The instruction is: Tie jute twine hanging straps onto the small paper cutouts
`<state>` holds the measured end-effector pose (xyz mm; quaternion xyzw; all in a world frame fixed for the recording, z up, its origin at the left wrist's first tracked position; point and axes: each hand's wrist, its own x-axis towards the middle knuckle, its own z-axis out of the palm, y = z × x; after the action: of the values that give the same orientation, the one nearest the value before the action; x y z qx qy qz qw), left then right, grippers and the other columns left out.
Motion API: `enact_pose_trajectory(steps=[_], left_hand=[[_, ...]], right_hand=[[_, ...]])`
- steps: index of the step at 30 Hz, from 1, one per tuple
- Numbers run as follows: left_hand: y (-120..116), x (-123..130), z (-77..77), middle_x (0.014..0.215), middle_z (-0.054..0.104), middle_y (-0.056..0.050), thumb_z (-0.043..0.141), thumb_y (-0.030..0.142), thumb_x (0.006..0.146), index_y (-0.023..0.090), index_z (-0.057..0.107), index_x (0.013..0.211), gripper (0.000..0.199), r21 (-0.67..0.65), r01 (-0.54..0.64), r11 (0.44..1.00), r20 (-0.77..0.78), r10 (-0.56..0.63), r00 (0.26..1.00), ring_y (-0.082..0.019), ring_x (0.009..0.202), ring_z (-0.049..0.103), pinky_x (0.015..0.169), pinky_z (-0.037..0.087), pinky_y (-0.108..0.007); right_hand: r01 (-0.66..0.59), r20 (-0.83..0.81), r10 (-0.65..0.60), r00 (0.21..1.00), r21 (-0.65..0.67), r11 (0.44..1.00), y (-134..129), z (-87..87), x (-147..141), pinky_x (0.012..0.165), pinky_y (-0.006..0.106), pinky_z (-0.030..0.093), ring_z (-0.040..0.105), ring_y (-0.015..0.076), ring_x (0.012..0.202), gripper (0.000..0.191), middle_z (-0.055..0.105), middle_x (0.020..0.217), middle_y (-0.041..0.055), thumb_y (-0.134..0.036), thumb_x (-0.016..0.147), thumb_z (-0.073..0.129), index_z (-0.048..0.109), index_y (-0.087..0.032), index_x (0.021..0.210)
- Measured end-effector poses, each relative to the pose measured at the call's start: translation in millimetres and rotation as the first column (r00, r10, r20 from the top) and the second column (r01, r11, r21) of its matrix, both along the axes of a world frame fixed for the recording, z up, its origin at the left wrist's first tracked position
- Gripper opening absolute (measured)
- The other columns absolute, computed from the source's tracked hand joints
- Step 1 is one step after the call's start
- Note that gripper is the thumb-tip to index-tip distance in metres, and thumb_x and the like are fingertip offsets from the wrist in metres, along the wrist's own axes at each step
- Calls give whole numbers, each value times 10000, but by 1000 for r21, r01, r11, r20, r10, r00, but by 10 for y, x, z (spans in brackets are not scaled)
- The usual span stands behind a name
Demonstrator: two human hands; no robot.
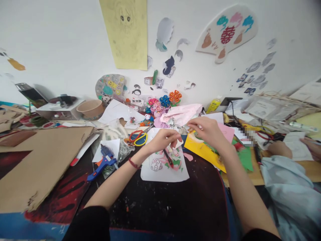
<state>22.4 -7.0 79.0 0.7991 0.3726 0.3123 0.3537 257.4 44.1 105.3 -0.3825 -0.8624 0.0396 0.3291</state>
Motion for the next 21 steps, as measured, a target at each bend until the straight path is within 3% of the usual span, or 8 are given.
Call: enact_pose_trajectory(steps=[2, 4, 8, 11, 14, 17, 19, 21], left_hand=[[-43, -138, 30, 598, 604, 4, 355, 413, 1061, 125, 626, 888, 432, -68, 42, 997, 42, -39, 998, -83, 511, 576, 539, 477, -194], [-85, -303, 25, 580, 587, 7, 302, 424, 1067, 128, 599, 883, 459, -109, 46, 993, 70, -39, 997, -76, 475, 540, 510, 461, -196], [-112, -574, -92, 601, 583, 9, 380, 421, 1040, 127, 606, 877, 405, -144, -57, 988, 68, 67, 995, -65, 474, 506, 480, 414, -186], [-45, -746, -250, 618, 578, 10, 433, 369, 1023, 107, 633, 877, 361, -154, -203, 967, 9, 207, 978, -52, 473, 475, 477, 377, -179], [94, -943, -406, 688, 622, -8, 526, 367, 1003, 96, 674, 916, 321, -178, -321, 930, -105, 306, 946, -78, 556, 542, 558, 464, -207], [277, -1162, -503, 1081, 681, -71, 609, 398, 974, 126, 642, 1155, 329, -219, -401, 889, -224, 354, 908, -177, 916, 676, 805, 594, -355], [398, -1305, -534, 1244, 641, -94, 627, 392, 964, 144, 609, 1254, 381, -237, -437, 868, -285, 368, 885, -230, 1077, 658, 908, 587, -428], [503, -1431, -556, 1276, 630, -101, 626, 385, 964, 148, 602, 1275, 392, -248, -458, 853, -337, 368, 867, -242, 1109, 649, 932, 580, -444]], right_hand=[[34, -63, -37, 997, -50, 998, 11, 78, 94, 762, 371, 466, 674, 241, 783, 201, 771, 868, 82, -333, 923, 617, 757, -195, 878], [41, -141, -64, 988, -163, 986, 32, 44, 197, 703, 350, 457, 649, 215, 701, 239, 750, 786, 72, -395, 878, 666, 755, -183, 814], [12, -196, -85, 977, -348, 938, 85, -317, 303, 534, 301, 412, 557, 158, 529, 407, 677, 638, 45, -547, 859, 654, 751, -154, 820], [6, -213, -111, 971, -440, 898, 156, -682, 296, 545, 291, 455, 597, 165, 598, 449, 692, 713, 55, -575, 857, 663, 745, -135, 887], [1, -193, -122, 974, -532, 847, 294, -980, 262, 664, 314, 556, 655, 165, 740, 358, 705, 883, 57, -475, 910, 667, 709, -127, 981], [-16, -190, -120, 974, -591, 806, 496, -1186, 216, 879, 419, 590, 670, 214, 1044, 364, 654, 1234, 93, -388, 963, 624, 617, -166, 1252], [-28, -192, -116, 975, -616, 788, 642, -1299, 180, 914, 445, 580, 658, 230, 1093, 386, 635, 1282, 103, -381, 962, 627, 603, -170, 1285], [-36, -194, -116, 974, -639, 769, 774, -1408, 145, 921, 449, 577, 655, 231, 1100, 386, 632, 1290, 104, -379, 962, 626, 603, -172, 1287]])
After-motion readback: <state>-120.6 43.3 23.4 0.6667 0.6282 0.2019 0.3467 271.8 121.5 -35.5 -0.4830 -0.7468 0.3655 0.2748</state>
